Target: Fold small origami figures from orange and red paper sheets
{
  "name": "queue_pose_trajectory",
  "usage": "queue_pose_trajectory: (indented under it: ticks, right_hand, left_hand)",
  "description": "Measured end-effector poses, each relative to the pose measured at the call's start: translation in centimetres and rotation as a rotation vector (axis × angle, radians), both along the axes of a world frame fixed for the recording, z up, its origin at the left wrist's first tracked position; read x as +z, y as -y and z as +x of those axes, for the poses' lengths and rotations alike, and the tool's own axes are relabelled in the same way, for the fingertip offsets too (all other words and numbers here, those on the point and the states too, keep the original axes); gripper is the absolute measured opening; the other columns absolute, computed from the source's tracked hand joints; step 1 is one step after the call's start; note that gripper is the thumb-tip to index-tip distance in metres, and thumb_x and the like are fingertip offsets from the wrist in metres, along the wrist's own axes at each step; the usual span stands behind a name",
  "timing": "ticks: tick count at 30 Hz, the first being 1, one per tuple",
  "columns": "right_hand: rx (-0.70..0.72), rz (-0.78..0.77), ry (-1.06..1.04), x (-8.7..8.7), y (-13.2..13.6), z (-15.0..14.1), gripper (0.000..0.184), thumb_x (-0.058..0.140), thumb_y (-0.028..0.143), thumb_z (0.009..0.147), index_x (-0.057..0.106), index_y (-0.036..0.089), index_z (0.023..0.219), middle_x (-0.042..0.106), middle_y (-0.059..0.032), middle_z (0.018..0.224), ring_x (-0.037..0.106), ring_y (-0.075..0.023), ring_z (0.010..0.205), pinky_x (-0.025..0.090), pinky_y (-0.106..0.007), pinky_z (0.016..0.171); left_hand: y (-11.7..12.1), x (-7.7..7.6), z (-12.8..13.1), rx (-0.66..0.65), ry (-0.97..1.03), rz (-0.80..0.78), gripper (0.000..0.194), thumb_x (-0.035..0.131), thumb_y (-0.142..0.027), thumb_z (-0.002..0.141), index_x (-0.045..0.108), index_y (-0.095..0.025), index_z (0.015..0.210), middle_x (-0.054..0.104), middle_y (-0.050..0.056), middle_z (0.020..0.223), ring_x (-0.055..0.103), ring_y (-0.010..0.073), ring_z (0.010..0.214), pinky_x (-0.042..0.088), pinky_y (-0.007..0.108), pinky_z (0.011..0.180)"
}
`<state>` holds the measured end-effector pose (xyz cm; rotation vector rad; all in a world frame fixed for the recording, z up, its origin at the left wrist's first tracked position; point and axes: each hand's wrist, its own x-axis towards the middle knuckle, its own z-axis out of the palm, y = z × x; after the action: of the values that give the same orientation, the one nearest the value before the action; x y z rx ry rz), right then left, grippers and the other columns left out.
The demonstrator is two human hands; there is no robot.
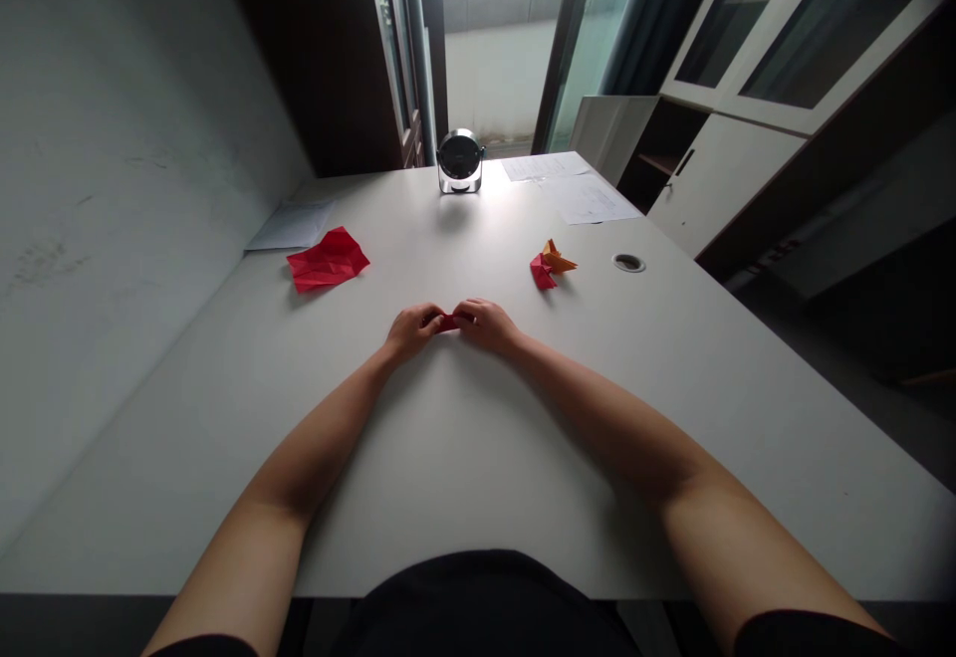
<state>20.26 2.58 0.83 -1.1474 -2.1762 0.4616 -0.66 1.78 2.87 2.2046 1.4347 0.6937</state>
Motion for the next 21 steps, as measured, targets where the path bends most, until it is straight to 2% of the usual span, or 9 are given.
queue_pose_trajectory:
  ticks: [9, 21]
  right_hand:
    - [-0.003, -0.013, -0.003, -0.06, -0.05, 0.02, 0.014, 0.058, 0.025, 0.088, 0.071, 0.022, 0.094, 0.067, -0.0024, 0.087, 0.055, -0.0146, 0.078, 0.038, -0.025, 0.073]
    - [-0.010, -0.015, 0.009, 0.19, 0.06, -0.09, 0.015, 0.058, 0.025, 0.088, 0.071, 0.022, 0.094, 0.067, -0.0033, 0.087, 0.055, -0.0153, 0.079, 0.039, -0.025, 0.073]
  left_hand:
    - [-0.10, -0.24, -0.03, 0.000, 0.007, 0.012, 0.024, 0.053, -0.033, 0.088, 0.072, -0.023, 0.098, 0.073, 0.001, 0.087, 0.062, 0.0153, 0.076, 0.045, 0.024, 0.070]
    - [0.14, 0.21, 0.07, 0.012, -0.001, -0.017, 0.025, 0.053, -0.035, 0.088, 0.072, -0.023, 0.099, 0.073, 0.002, 0.089, 0.061, 0.0159, 0.077, 0.045, 0.024, 0.070]
